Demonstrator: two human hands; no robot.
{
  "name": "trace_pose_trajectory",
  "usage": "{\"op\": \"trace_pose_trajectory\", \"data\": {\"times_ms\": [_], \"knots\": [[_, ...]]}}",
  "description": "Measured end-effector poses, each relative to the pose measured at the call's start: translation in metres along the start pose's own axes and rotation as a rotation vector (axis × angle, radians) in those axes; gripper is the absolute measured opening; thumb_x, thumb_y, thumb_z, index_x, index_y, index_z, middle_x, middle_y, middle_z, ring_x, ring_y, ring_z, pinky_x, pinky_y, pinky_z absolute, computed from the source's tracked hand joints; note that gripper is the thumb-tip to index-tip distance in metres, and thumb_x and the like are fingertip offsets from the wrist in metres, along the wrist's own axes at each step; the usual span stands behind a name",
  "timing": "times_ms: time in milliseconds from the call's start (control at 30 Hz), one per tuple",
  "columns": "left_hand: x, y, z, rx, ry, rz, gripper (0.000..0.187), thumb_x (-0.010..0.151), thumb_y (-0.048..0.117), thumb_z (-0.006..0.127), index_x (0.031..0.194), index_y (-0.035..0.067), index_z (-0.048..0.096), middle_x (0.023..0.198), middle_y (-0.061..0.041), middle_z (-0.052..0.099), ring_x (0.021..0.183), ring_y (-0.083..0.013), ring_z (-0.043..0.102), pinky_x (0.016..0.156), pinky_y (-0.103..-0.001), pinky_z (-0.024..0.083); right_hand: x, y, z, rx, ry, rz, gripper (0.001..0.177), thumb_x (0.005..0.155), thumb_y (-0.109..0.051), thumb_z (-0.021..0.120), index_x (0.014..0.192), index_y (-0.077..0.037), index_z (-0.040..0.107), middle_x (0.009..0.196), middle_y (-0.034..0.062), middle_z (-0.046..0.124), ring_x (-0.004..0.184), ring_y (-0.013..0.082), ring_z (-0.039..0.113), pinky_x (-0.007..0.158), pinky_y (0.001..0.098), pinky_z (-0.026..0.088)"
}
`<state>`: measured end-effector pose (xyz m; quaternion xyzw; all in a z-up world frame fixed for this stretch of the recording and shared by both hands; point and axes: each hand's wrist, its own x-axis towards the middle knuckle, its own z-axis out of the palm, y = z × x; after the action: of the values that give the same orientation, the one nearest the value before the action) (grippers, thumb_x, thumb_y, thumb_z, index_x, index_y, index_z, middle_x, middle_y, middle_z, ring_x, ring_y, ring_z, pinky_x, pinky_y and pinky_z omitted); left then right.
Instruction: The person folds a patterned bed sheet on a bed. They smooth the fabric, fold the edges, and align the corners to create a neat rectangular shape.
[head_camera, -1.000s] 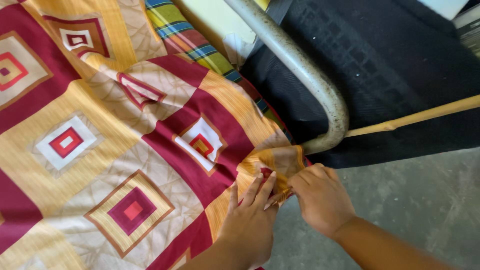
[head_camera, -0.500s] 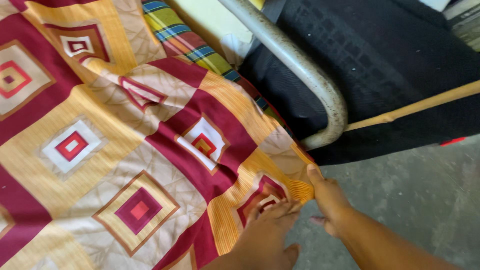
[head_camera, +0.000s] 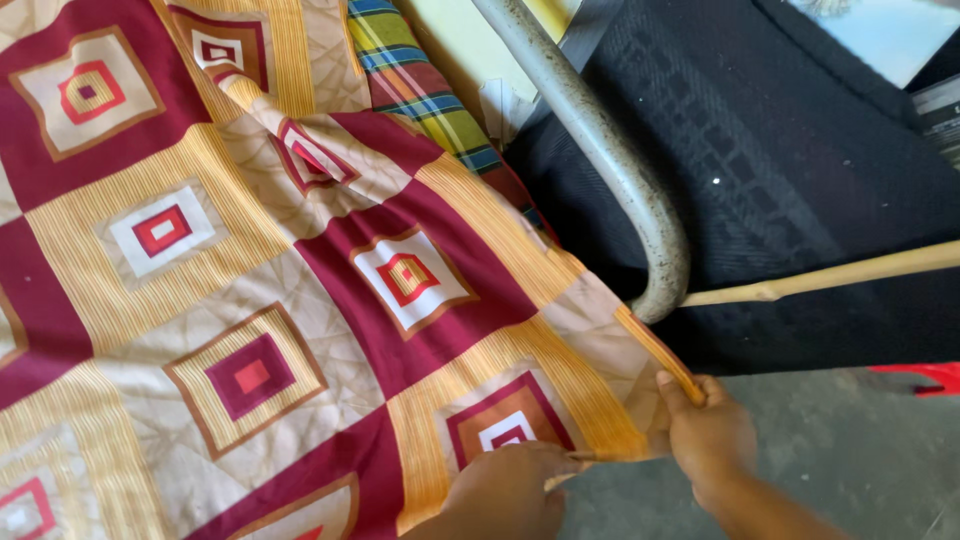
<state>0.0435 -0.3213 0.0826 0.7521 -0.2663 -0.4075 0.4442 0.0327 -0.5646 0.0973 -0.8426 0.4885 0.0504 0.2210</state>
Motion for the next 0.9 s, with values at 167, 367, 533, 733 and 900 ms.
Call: {"op": "trace_pose_trajectory", "data": {"times_ms": [167,367,533,733,900], "knots": [[0.006,0.016,0.0,-0.025,-0.073,-0.559,0.04,0.102,0.027,0.054,0.14,0.016,0.048,0.127,-0.009,0.068,0.123,-0.0261,0.068,0.105,-0.042,0.055,0.028,0.017,-0.013,-0.164,-0.062,-0.152,0.05,0.1,-0.052,0.061,0.098,-0.005,0.077,0.083,0.0139,0.073,0.077,0.0259,0.067,0.074,0.0428,0.054],[-0.009,0.019,0.006,0.238,0.077,-0.634,0.065,0.092,0.039,0.072,0.142,0.017,0.039,0.143,-0.008,0.048,0.138,-0.0239,0.048,0.113,-0.045,0.043,0.049,0.025,0.002,0.415,-0.267,-0.166,0.043,0.097,-0.047,0.057,0.104,-0.006,0.069,0.085,0.0064,0.071,0.081,0.0195,0.066,0.077,0.0399,0.056],[-0.018,-0.008,0.014,0.479,0.069,-0.718,0.058,0.095,0.039,0.065,0.14,0.013,0.042,0.135,-0.008,0.052,0.13,-0.0225,0.054,0.109,-0.043,0.047,0.053,0.015,-0.004,-0.181,-0.097,-0.401,0.041,0.103,-0.046,0.051,0.113,-0.01,0.069,0.102,0.0163,0.075,0.097,0.0373,0.071,0.087,0.0476,0.055],[-0.026,-0.047,0.03,0.294,0.124,-0.748,0.025,0.104,0.026,0.052,0.126,0.027,0.064,0.123,0.004,0.065,0.122,-0.0167,0.063,0.109,-0.04,0.049,0.069,0.023,-0.006,-0.666,-0.173,-0.475,0.039,0.102,-0.047,0.049,0.122,-0.017,0.062,0.117,0.0157,0.073,0.112,0.0399,0.068,0.096,0.0512,0.054],[-0.027,-0.044,0.021,-0.02,0.182,-0.85,0.025,0.101,0.034,0.058,0.123,0.031,0.069,0.126,0.005,0.069,0.121,-0.018,0.065,0.11,-0.038,0.049,0.076,-0.005,0.004,-0.727,-0.256,-0.478,0.035,0.097,-0.035,0.057,0.124,-0.014,0.058,0.119,0.0162,0.073,0.114,0.0376,0.069,0.095,0.0494,0.056]]}}
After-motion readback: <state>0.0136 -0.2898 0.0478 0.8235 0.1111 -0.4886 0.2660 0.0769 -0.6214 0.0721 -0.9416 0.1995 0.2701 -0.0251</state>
